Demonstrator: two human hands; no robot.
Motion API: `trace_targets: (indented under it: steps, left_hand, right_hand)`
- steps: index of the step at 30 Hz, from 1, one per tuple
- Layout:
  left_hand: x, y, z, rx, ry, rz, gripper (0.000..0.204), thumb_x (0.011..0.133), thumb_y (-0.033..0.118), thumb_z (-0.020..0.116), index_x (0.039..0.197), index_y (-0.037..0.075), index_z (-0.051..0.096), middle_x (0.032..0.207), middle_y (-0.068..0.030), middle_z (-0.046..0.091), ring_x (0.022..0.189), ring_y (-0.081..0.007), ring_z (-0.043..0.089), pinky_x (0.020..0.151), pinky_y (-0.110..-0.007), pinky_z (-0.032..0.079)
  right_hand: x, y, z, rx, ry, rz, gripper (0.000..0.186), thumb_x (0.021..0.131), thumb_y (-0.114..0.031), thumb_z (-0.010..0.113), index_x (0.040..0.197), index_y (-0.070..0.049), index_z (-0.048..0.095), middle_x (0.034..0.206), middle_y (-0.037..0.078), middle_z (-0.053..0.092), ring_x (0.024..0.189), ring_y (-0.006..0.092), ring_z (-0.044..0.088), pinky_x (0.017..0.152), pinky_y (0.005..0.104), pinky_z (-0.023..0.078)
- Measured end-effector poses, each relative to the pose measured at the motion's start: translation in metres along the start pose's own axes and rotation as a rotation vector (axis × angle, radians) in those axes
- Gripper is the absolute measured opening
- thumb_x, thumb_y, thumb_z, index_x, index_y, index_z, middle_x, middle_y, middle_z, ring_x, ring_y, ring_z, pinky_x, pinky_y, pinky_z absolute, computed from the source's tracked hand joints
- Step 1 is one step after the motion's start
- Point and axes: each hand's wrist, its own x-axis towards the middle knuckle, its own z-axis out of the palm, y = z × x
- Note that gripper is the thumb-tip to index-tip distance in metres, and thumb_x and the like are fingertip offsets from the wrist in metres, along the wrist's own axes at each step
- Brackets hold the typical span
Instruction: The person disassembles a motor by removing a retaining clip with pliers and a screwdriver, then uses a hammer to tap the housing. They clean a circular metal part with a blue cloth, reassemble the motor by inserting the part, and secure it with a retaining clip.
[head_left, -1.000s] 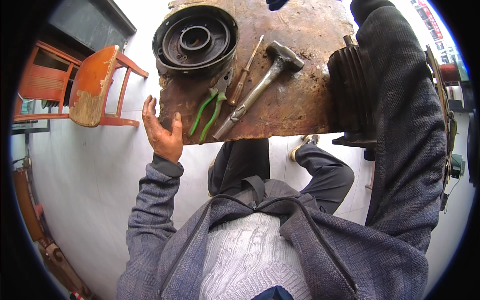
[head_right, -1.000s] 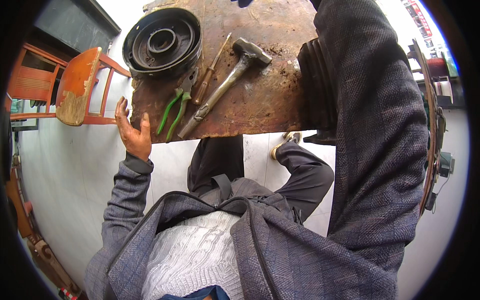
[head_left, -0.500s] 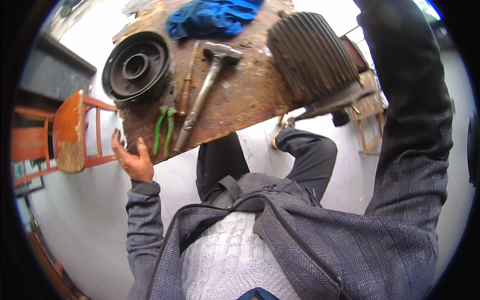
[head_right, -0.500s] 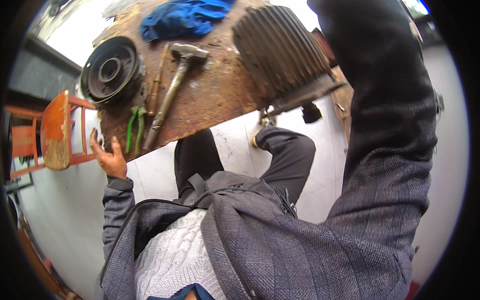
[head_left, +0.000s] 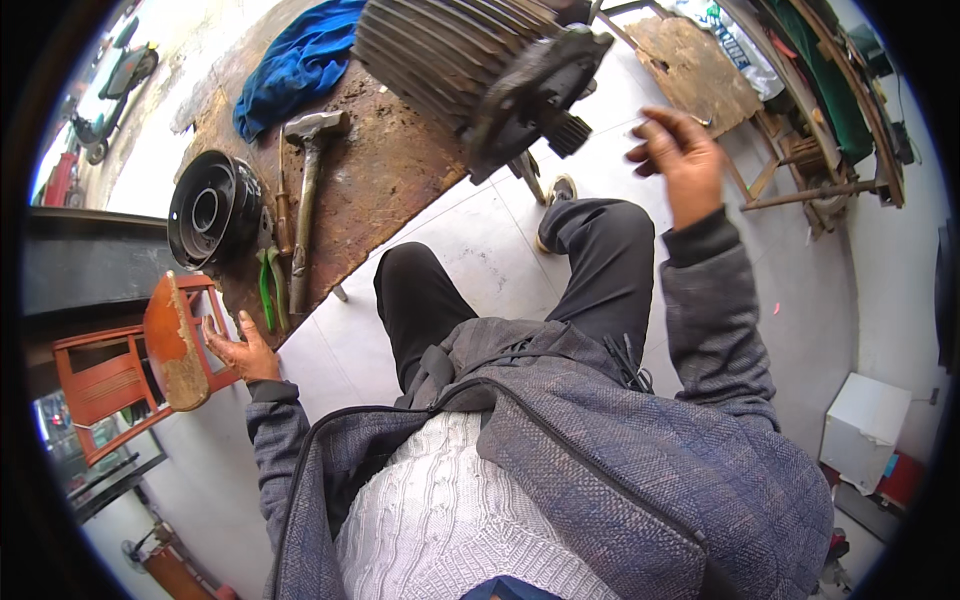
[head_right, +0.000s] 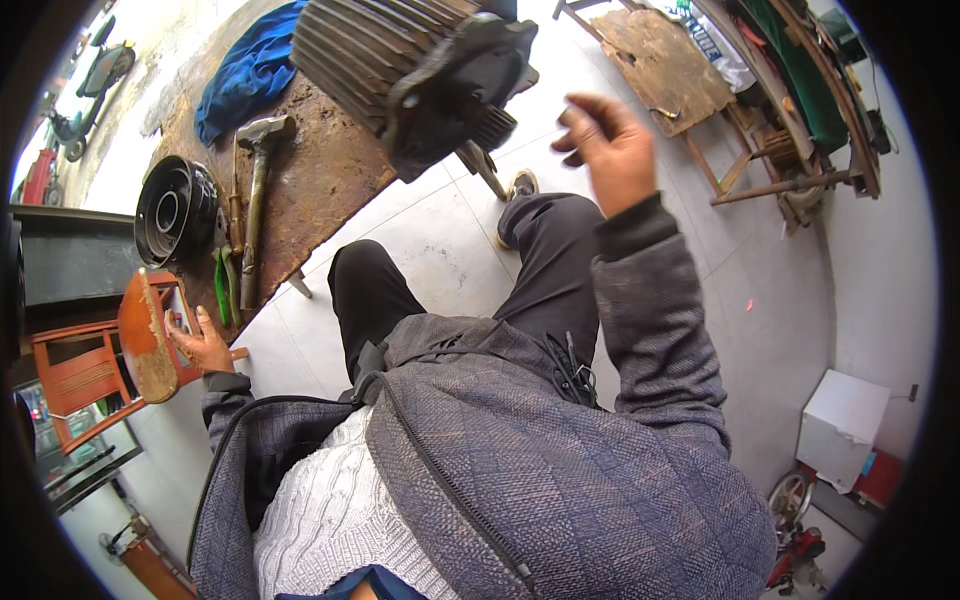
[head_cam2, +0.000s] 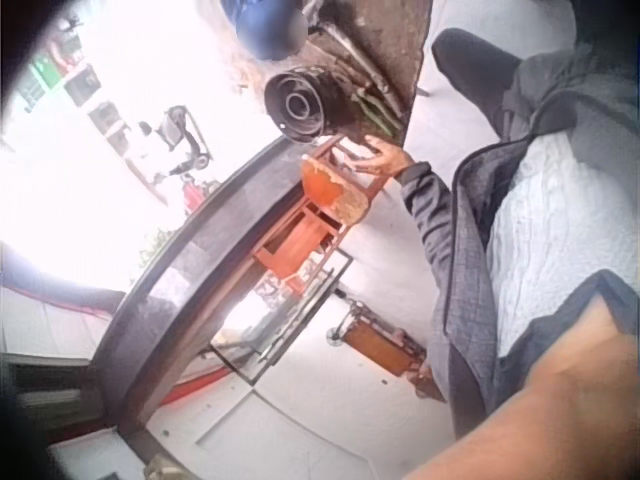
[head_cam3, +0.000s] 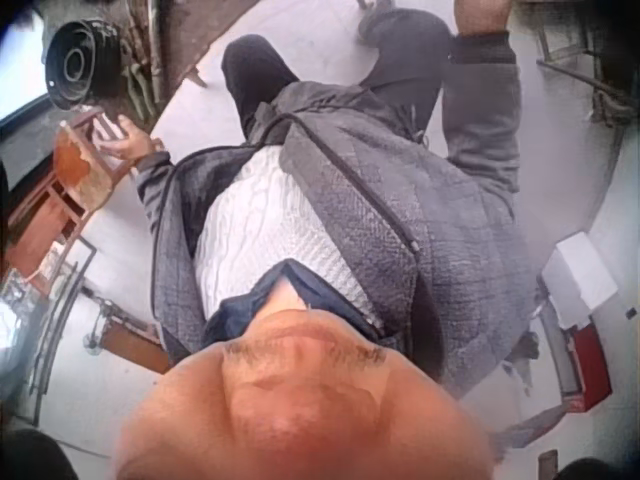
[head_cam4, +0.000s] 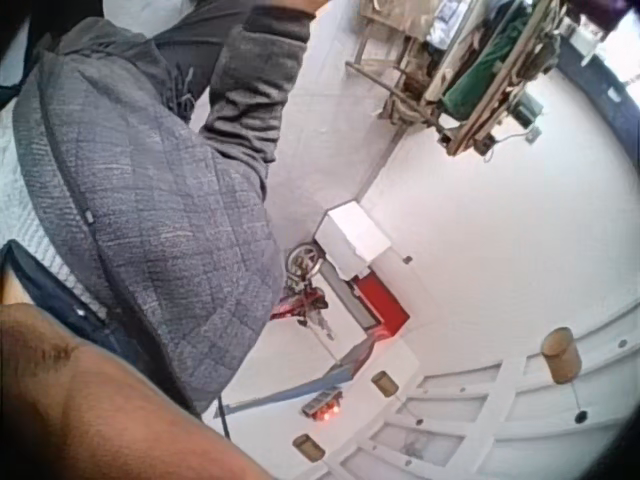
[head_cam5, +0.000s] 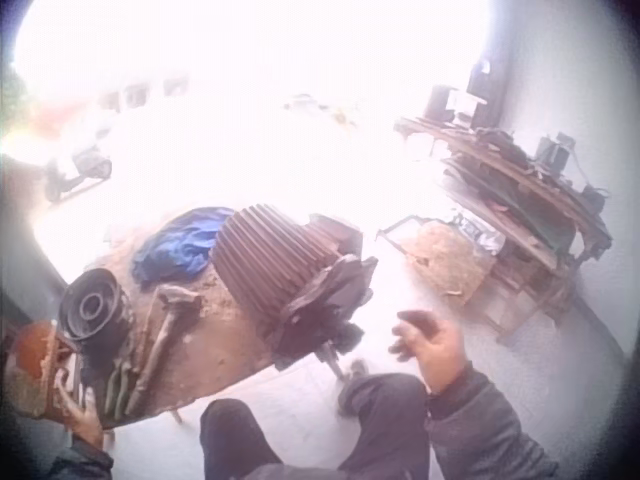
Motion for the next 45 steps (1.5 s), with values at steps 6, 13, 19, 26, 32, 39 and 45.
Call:
trace_targets:
  steps: [6,13,19,26,32,39,45]
  left_hand:
    - [0.006,0.103,-0.033,-0.118,-0.062,0.164,0.066,0.103,0.029,0.070,0.154,-0.001,0.042,0.157,-0.0232,0.045,0.146,-0.0384,0.045,0.122,-0.048,0.037]
    - [0.009,0.219,-0.048,-0.239,-0.198,0.491,0.069,0.097,0.008,0.071,0.158,0.001,0.039,0.163,-0.0186,0.042,0.153,-0.0327,0.039,0.128,-0.046,0.027]
    - [-0.008,0.275,-0.024,-0.196,-0.329,0.585,0.068,0.094,0.002,0.066,0.157,0.000,0.040,0.163,-0.0209,0.043,0.153,-0.0357,0.040,0.129,-0.047,0.027]
    - [-0.022,0.295,-0.002,-0.223,-0.411,0.621,0.068,0.090,0.004,0.067,0.154,-0.001,0.044,0.157,-0.0227,0.049,0.148,-0.0382,0.045,0.124,-0.050,0.033]
    - [-0.022,0.291,0.000,-0.199,-0.388,0.624,0.071,0.087,0.000,0.067,0.154,0.001,0.044,0.155,-0.0226,0.051,0.147,-0.0392,0.046,0.124,-0.051,0.033]
    - [-0.028,0.281,-0.005,-0.211,-0.429,0.600,0.074,0.084,-0.003,0.063,0.155,-0.001,0.043,0.157,-0.0234,0.049,0.146,-0.0394,0.046,0.124,-0.051,0.030]
    - [-0.011,0.281,-0.006,-0.176,-0.413,0.579,0.065,0.097,0.004,0.066,0.157,-0.003,0.041,0.160,-0.0213,0.047,0.150,-0.0338,0.044,0.125,-0.045,0.032]
  right_hand:
    - [-0.030,0.095,-0.004,-0.052,-0.180,0.268,0.029,0.103,-0.015,0.073,0.125,0.002,0.070,0.097,0.010,0.076,0.081,0.0150,0.076,0.067,0.0272,0.060]
    - [-0.030,0.157,-0.010,-0.312,-0.381,0.232,0.030,0.100,-0.020,0.075,0.121,0.001,0.073,0.099,0.016,0.079,0.084,0.0223,0.078,0.082,0.0340,0.062]
    - [-0.029,0.177,-0.011,-0.441,-0.256,-0.016,0.026,0.101,-0.026,0.072,0.117,-0.005,0.074,0.105,0.016,0.078,0.091,0.0302,0.078,0.085,0.0389,0.061]
    - [-0.030,0.179,-0.019,-0.339,-0.271,-0.036,0.024,0.101,-0.023,0.071,0.114,-0.004,0.073,0.106,0.016,0.077,0.091,0.0308,0.077,0.086,0.0398,0.061]
    - [-0.029,0.176,-0.022,-0.346,-0.279,0.041,0.024,0.102,-0.024,0.070,0.113,-0.003,0.073,0.105,0.016,0.077,0.091,0.0307,0.077,0.084,0.0393,0.061]
    - [-0.016,0.172,-0.005,-0.209,-0.177,0.055,0.023,0.096,-0.022,0.076,0.109,-0.003,0.076,0.102,0.018,0.078,0.090,0.0300,0.078,0.085,0.0387,0.062]
    - [0.007,0.166,0.042,-0.154,-0.210,-0.068,0.025,0.097,-0.018,0.077,0.113,0.001,0.075,0.099,0.019,0.079,0.087,0.0272,0.078,0.082,0.0373,0.062]
